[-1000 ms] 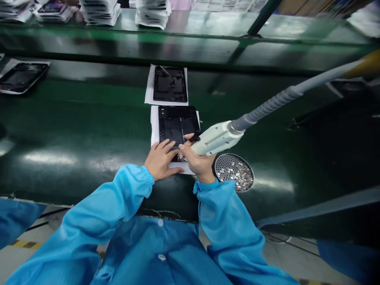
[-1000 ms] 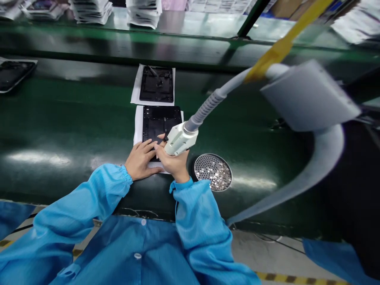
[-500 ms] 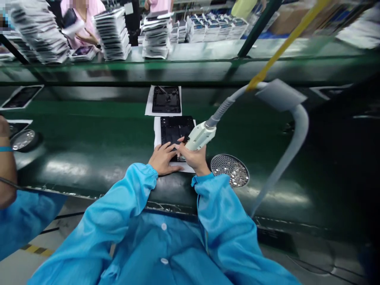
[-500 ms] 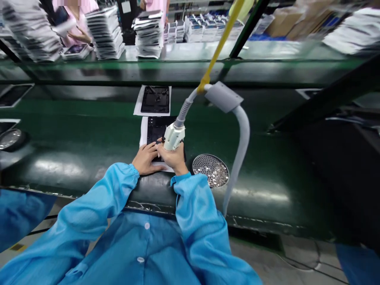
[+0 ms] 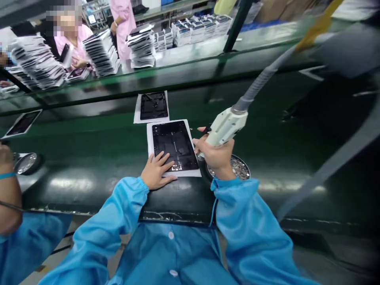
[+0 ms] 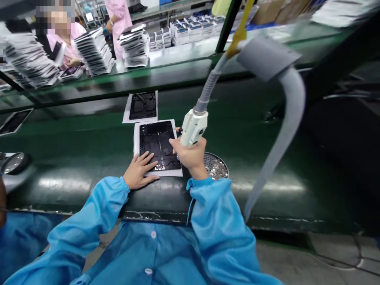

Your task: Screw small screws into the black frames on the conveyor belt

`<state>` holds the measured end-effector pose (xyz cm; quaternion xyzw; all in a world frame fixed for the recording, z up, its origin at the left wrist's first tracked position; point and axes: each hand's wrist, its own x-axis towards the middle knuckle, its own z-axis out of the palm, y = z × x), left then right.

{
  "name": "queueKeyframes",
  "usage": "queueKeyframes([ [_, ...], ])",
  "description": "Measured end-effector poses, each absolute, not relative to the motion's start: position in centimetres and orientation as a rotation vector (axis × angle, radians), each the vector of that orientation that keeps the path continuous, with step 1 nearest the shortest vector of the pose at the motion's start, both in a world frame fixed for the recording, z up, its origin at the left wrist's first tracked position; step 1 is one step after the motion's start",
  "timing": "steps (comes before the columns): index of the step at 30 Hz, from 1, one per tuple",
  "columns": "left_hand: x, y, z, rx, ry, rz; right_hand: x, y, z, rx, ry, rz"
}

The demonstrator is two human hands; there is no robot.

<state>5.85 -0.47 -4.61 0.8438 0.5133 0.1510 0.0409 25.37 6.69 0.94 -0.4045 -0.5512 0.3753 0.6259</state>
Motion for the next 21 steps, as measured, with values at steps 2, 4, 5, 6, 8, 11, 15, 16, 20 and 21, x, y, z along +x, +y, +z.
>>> queueKeyframes([
  [2,4.8,-0.2,-4.1,2.419,1.73,0.7,26.2,6.5,1.3,-0.944,-1.263,0.841],
  [4,3.8,0.3,-3.2,2.049,2.078,0.857,26.6,6.3,1.5,-0.969,-1.254,0.828],
  [5,3.4,0.6,-2.7,1.846,2.242,0.83,26.7,6.1,1.5,-0.984,-1.25,0.823],
  [6,3.2,0.9,-2.1,1.684,2.358,0.738,26.7,6.1,1.5,-1.0,-1.247,0.819],
  [8,2.9,1.2,-1.2,1.55,2.415,0.494,26.6,5.9,1.4,-1.03,-1.248,0.822],
  [11,2.9,1.4,-1.0,1.579,2.225,0.438,26.2,5.7,1.3,-1.06,-1.28,0.855],
  [15,2.0,2.7,-2.1,1.409,1.892,0.942,25.5,5.5,1.1,-1.037,-1.317,0.905],
  [16,1.8,3.4,-2.3,1.365,1.871,1.044,25.3,5.4,1.0,-1.028,-1.325,0.921],
  [20,1.6,8.1,-2.3,1.281,1.856,1.295,24.3,5.0,0.6,-0.997,-1.388,0.992],
  [21,1.9,9.7,-2.1,1.272,1.837,1.332,24.1,5.0,0.5,-0.986,-1.409,1.004],
])
